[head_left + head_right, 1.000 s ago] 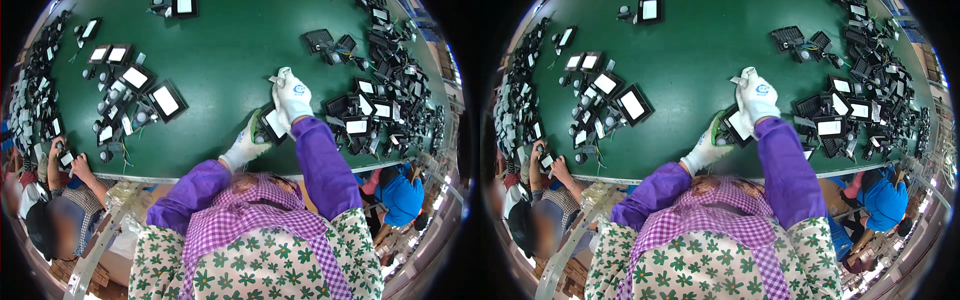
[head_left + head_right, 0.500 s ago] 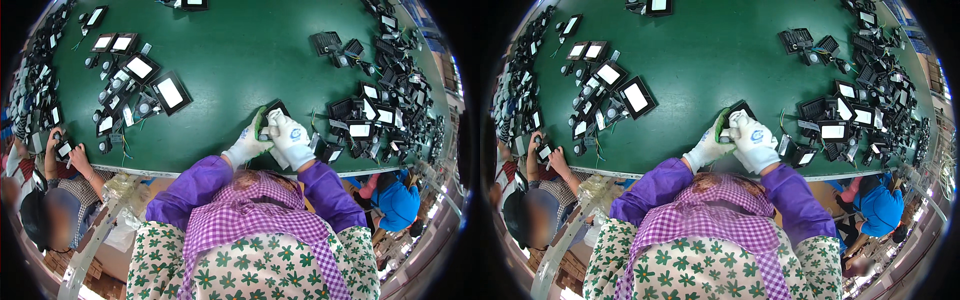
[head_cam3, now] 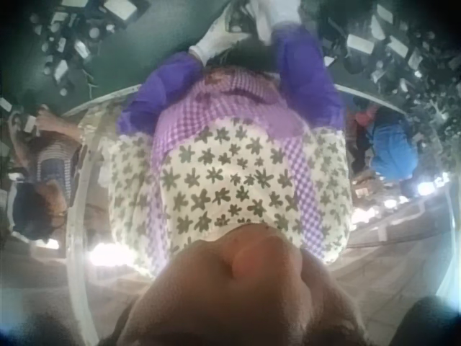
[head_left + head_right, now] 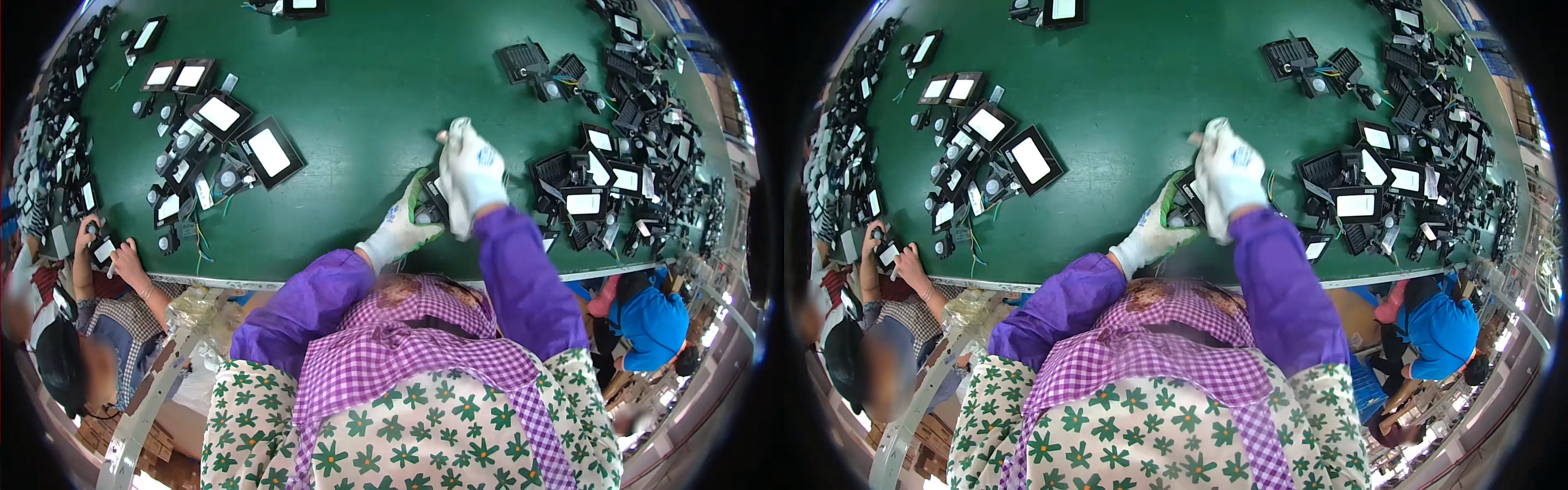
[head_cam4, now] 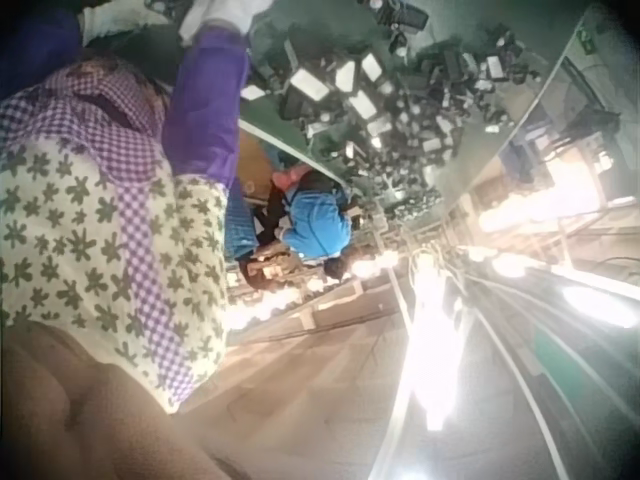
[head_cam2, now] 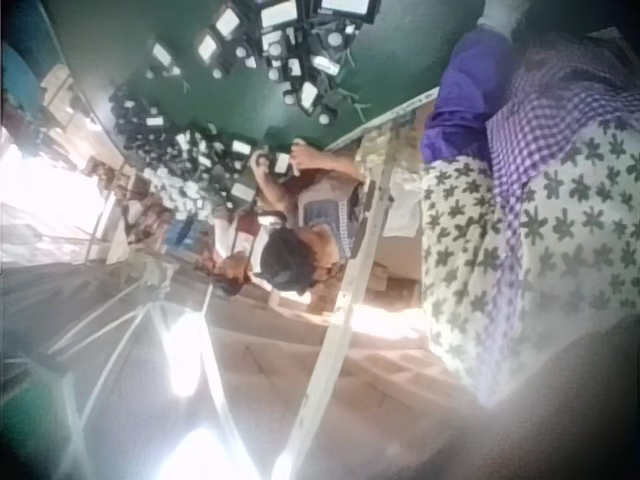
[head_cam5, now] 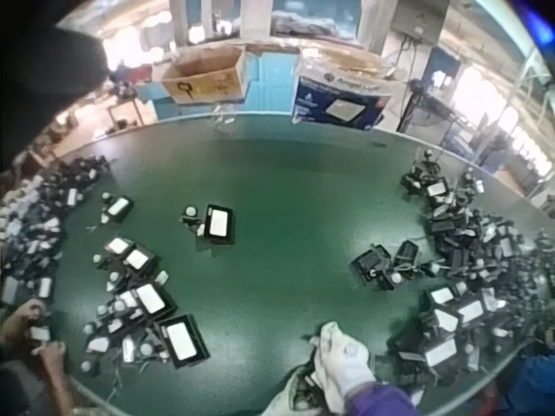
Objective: Wiping and cleaning small LED floodlight housings on a production line.
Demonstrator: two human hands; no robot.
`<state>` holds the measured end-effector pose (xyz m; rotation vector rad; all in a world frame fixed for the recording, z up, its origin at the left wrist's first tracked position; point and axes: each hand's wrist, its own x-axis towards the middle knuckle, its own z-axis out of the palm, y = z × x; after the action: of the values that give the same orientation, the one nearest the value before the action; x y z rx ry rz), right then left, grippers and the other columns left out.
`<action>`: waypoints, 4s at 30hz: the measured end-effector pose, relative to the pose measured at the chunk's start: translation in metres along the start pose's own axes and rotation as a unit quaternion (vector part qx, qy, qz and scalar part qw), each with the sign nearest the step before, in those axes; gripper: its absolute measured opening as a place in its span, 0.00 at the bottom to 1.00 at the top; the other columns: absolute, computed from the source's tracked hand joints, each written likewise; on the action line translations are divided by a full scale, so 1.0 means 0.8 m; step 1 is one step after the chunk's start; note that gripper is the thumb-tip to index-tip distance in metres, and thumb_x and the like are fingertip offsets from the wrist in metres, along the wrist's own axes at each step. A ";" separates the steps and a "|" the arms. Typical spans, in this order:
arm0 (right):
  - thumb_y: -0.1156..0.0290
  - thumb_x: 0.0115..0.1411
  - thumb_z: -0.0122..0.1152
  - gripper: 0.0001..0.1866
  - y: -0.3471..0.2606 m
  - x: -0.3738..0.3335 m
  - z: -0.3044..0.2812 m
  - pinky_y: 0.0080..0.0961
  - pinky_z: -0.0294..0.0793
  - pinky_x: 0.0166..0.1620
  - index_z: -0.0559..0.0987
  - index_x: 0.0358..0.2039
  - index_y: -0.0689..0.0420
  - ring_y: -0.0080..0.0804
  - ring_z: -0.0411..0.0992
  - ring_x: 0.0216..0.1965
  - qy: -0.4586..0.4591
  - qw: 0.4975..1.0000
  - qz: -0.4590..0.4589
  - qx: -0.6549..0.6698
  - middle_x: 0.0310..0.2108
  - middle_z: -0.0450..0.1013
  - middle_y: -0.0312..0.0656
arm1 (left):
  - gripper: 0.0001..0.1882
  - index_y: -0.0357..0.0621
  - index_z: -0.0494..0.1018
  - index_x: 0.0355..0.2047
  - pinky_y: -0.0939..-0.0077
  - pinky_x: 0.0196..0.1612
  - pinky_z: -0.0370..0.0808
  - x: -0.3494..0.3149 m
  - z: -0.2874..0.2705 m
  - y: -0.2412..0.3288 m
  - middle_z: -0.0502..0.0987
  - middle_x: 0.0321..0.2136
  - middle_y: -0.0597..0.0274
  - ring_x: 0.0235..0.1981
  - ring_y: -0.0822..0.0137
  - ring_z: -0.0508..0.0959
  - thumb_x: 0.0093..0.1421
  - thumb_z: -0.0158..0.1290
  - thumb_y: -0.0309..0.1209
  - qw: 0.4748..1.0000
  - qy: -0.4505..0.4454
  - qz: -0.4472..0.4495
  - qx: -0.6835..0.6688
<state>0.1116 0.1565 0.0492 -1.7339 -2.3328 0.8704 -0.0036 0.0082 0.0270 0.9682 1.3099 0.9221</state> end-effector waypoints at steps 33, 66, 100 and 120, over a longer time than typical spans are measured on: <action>0.67 0.61 0.56 0.17 -0.043 -0.074 0.013 0.41 0.75 0.46 0.78 0.48 0.61 0.55 0.74 0.44 -0.003 1.000 0.005 -0.025 0.47 0.72 0.56 | 0.59 0.43 0.33 0.72 0.67 0.59 0.70 -0.011 0.055 -0.012 0.64 0.60 0.45 0.58 0.57 0.71 0.50 0.64 0.23 0.969 0.136 -0.065 -0.195; 0.66 0.63 0.55 0.09 -0.057 -0.057 0.026 0.47 0.77 0.35 0.76 0.40 0.57 0.55 0.76 0.32 0.007 0.989 -0.003 -0.147 0.42 0.70 0.54 | 0.61 0.38 0.32 0.71 0.63 0.67 0.59 -0.014 0.050 0.000 0.55 0.66 0.38 0.67 0.47 0.59 0.50 0.66 0.32 0.974 0.108 -0.093 -0.177; 0.65 0.64 0.50 0.15 -0.032 0.018 0.009 0.43 0.74 0.42 0.68 0.50 0.54 0.47 0.73 0.40 0.006 0.988 -0.111 -0.104 0.37 0.72 0.46 | 0.58 0.48 0.38 0.72 0.65 0.59 0.71 0.002 -0.004 0.006 0.71 0.57 0.46 0.56 0.55 0.74 0.49 0.65 0.29 0.997 0.024 -0.076 -0.024; 0.67 0.68 0.44 0.09 -0.044 0.039 0.009 0.46 0.72 0.42 0.70 0.43 0.55 0.49 0.75 0.38 0.040 0.995 -0.082 -0.038 0.35 0.77 0.49 | 0.56 0.40 0.43 0.71 0.65 0.60 0.69 0.004 -0.013 0.006 0.70 0.57 0.43 0.58 0.53 0.72 0.48 0.66 0.33 0.995 0.006 -0.098 -0.030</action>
<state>0.0680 0.1753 0.0535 -1.5458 -2.4426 0.6808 -0.0135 0.0137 0.0305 0.7738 1.3527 0.8124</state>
